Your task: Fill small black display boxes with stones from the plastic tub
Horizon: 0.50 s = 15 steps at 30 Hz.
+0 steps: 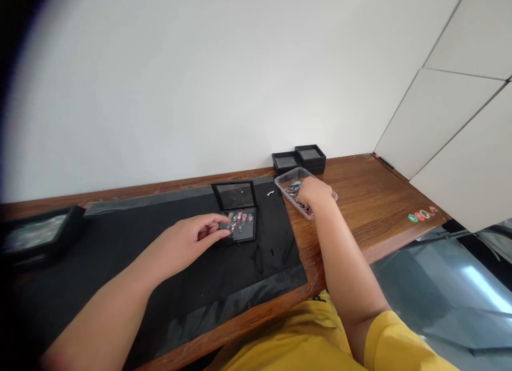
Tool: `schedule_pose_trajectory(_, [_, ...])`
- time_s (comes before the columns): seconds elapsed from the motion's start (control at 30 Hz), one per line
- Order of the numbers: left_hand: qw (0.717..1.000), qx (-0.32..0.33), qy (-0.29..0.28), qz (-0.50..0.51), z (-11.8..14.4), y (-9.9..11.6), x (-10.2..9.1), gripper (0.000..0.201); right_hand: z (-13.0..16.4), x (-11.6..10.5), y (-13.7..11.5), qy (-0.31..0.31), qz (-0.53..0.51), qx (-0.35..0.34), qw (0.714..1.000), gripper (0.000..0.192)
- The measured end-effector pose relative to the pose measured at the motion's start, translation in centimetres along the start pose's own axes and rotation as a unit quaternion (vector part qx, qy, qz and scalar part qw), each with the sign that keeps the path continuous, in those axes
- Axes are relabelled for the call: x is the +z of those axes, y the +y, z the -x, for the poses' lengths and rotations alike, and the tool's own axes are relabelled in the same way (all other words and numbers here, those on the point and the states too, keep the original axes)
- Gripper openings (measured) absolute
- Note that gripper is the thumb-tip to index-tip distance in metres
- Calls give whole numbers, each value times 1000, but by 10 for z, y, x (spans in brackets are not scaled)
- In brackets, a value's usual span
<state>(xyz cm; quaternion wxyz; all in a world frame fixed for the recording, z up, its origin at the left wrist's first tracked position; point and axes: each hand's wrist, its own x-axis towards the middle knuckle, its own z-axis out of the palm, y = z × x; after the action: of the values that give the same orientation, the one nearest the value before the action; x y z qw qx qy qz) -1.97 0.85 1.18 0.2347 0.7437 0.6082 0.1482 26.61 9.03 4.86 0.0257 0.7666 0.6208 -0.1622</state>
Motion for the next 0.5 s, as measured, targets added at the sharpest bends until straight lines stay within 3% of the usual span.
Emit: schedule_pose_trajectory(0.5, [1000,-2,-23,-12,0,-4,1,45,7,-2,-3,-5,-10,-1,1000,15])
